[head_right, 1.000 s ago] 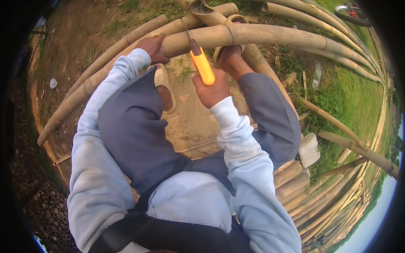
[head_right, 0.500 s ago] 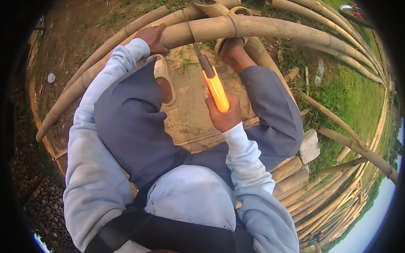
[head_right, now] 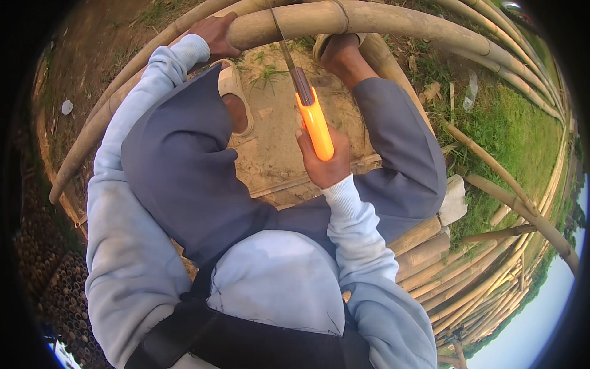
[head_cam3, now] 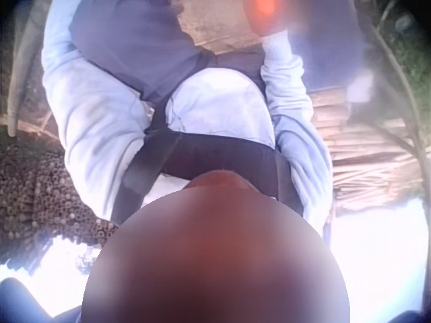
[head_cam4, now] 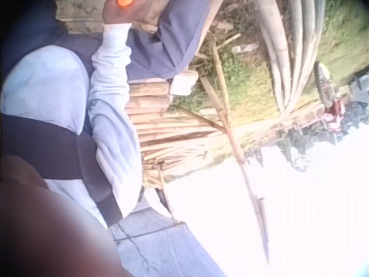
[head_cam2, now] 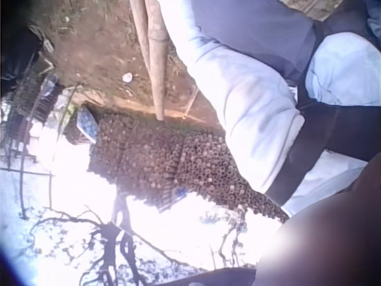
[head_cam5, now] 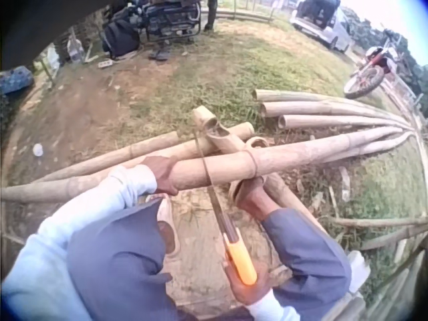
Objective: The person sits on the ground and uses a hand saw to cut bamboo poles. They position the bamboo between their legs, saw through it, and then move the cut pieces aside.
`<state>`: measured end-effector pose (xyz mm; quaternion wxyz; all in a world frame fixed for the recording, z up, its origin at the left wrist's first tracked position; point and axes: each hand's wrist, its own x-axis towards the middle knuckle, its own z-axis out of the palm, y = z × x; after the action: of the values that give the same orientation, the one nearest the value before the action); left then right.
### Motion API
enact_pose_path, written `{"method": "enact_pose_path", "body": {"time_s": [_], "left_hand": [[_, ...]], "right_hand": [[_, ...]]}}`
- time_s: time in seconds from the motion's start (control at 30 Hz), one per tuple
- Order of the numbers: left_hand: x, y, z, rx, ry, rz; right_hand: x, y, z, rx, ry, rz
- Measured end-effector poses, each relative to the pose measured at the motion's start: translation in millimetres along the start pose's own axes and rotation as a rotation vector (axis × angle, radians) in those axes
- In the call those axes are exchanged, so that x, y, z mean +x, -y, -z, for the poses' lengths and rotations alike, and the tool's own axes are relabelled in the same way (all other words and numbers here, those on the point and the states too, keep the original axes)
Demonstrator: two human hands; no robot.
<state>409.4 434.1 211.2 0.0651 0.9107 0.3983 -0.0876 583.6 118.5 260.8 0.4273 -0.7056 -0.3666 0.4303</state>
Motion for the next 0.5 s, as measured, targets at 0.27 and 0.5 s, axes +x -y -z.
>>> {"method": "enact_pose_path", "body": {"time_s": [0.27, 0.5], "left_hand": [[-4.6, -6.1, 17.1, -0.058, 0.052, 0.026], [-4.1, -7.4, 7.7, -0.059, 0.077, 0.047]], "right_hand": [[-35.0, -32.9, 3.8, 0.05, -0.01, 0.06], [-13.6, 15.8, 16.0, -0.046, 0.024, 0.023]]}}
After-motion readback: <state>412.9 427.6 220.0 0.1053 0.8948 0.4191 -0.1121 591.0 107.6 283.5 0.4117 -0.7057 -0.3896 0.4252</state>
